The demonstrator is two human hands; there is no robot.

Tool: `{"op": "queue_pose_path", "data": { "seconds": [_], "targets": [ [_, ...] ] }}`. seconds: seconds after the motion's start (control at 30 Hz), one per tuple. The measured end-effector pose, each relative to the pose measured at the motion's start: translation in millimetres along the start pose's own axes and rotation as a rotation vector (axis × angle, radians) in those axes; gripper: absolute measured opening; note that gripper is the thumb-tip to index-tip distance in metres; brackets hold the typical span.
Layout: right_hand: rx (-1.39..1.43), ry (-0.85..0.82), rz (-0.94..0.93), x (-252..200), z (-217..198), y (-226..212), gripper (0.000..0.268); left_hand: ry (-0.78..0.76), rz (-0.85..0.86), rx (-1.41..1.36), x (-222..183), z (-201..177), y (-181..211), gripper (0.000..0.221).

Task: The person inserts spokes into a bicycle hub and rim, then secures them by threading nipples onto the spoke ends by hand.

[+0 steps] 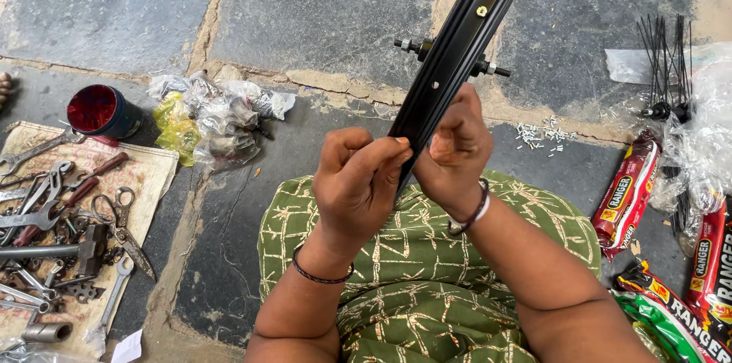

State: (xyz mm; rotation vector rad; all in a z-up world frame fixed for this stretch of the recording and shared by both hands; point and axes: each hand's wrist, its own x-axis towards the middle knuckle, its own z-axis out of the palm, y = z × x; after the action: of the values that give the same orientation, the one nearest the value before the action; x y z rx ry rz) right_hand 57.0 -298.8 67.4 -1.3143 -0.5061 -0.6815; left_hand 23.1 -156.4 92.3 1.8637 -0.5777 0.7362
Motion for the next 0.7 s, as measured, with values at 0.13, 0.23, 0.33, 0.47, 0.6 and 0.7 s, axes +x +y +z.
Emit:
{"op": "queue_pose_path", "data": {
  "seconds": [0.13, 0.23, 0.33, 0.47, 0.6, 0.7],
  "targets": [
    [0.028, -0.173, 0.078, 0, -15, -10, 0.023, -0.059, 0.005, -0.054, 4, -6, -1, 0.019],
    [-0.406, -0.351, -0.132, 0, -23, -7, 0.029, -0.096, -0.013, -0.153, 5, -7, -3, 0.021],
    [-0.529, -0.323, -0.29, 4, -26, 1, 0.02, -0.106, -0.02, -0.222, 6, -4, -4, 0.023],
    [-0.507, -0.179, -0.575, 13, -26, 13, 0.012, -0.094, -0.017, -0.182, 5, -4, 0, 0.024],
    [-0.482, 0.011, -0.353, -2, -13, 11, 0.017, -0.037, 0.021, -0.052, 7, -3, 1, 0.021],
    [-0.43, 0.068, -0.129, -10, -6, 8, 0.023, -0.006, 0.008, -0.02, 7, 2, 0, 0.02]
  ]
}}
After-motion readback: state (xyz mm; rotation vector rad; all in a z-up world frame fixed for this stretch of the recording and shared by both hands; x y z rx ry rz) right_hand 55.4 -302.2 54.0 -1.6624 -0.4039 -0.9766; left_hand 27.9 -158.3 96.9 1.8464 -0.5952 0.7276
